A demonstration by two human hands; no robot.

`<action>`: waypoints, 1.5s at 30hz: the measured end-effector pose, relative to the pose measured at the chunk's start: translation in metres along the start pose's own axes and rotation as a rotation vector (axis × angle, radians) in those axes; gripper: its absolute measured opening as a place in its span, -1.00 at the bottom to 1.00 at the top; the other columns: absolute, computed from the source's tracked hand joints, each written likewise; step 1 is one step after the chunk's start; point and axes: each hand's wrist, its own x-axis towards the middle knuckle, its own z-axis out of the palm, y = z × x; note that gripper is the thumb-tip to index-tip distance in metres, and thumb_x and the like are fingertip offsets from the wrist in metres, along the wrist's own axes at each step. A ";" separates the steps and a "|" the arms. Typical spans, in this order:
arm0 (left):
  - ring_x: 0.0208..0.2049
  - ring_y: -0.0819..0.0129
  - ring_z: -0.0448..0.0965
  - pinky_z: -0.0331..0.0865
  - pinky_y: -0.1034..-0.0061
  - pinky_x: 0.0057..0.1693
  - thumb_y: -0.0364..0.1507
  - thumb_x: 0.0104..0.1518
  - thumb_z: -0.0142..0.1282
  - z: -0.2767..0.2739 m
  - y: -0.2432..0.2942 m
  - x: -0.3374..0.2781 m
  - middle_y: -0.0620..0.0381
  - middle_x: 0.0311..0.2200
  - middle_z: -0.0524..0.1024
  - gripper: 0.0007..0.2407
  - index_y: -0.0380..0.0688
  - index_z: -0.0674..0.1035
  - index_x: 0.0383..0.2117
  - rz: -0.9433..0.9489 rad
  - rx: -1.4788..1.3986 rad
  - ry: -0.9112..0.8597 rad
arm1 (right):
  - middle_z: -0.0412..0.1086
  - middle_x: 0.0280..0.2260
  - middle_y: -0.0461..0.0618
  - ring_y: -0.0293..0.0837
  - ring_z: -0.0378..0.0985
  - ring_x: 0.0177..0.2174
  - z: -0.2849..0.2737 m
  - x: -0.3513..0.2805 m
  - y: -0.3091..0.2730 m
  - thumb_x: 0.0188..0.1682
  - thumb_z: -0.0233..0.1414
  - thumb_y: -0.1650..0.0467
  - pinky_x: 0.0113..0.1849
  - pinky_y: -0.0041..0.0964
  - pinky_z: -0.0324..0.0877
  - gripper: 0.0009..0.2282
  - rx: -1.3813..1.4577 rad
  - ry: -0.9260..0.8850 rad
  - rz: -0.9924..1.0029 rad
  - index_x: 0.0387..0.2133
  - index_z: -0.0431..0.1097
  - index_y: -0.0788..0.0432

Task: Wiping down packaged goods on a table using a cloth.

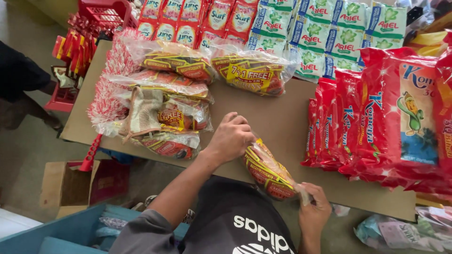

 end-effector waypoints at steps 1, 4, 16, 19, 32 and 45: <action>-0.15 0.35 0.48 0.17 0.10 0.31 -0.43 -0.04 0.16 -0.003 -0.001 0.002 0.38 -0.40 0.63 -0.90 0.08 0.73 -0.49 0.007 0.009 0.007 | 0.51 -0.21 0.00 -0.21 0.48 -0.28 0.003 0.003 -0.006 -0.10 0.18 0.59 -0.21 -0.40 0.37 -0.87 -0.022 0.013 -0.018 -0.29 0.49 0.28; -0.13 0.36 0.48 0.10 0.15 0.32 -0.43 -0.05 0.20 -0.008 -0.005 0.011 0.37 -0.43 0.65 -0.90 0.15 0.74 -0.50 -0.032 0.076 0.025 | 0.50 -0.27 -0.07 -0.25 0.42 -0.38 0.012 0.016 -0.034 -0.11 0.15 0.62 -0.30 -0.42 0.31 -0.87 -0.105 0.005 -0.077 -0.32 0.49 0.26; -0.07 0.40 0.43 0.13 0.01 0.31 -0.30 -0.01 0.23 -0.014 -0.093 0.039 0.40 -0.55 0.57 -0.94 0.33 0.69 -0.58 -0.152 0.374 0.002 | 0.47 -0.43 0.21 0.17 0.55 -0.35 0.099 0.151 -0.020 -0.08 0.22 0.56 -0.19 0.03 0.41 -0.97 -0.100 0.123 -0.418 -0.42 0.53 0.27; -0.05 0.29 0.48 0.19 -0.04 0.29 -0.32 0.03 0.22 -0.023 -0.110 0.060 0.33 -0.52 0.60 -0.92 0.30 0.71 -0.56 -0.178 0.343 -0.028 | 0.46 -0.47 0.19 0.16 0.55 -0.38 0.118 0.198 -0.005 -0.07 0.22 0.57 -0.23 -0.04 0.40 -0.96 -0.093 0.144 -0.518 -0.45 0.52 0.25; 0.02 -0.01 0.54 0.36 0.06 0.13 -0.37 0.15 0.21 -0.054 -0.109 0.094 0.05 -0.31 0.63 -0.93 0.11 0.72 -0.34 -0.351 0.283 -0.069 | 0.16 0.07 0.19 0.10 0.42 -0.10 0.146 0.185 0.021 -0.10 0.25 0.60 -0.25 -0.15 0.54 -0.42 0.016 0.256 -0.188 0.19 0.15 0.27; -0.02 0.15 0.46 0.28 0.21 0.12 -0.23 0.10 0.29 -0.128 -0.101 -0.008 0.13 -0.24 0.56 -0.78 0.10 0.68 -0.17 -0.386 0.248 0.266 | 0.46 -0.27 -0.08 -0.04 0.58 -0.24 0.190 0.151 -0.057 -0.16 0.29 0.43 -0.16 -0.17 0.49 -0.76 -0.396 -0.321 -0.587 -0.21 0.55 0.01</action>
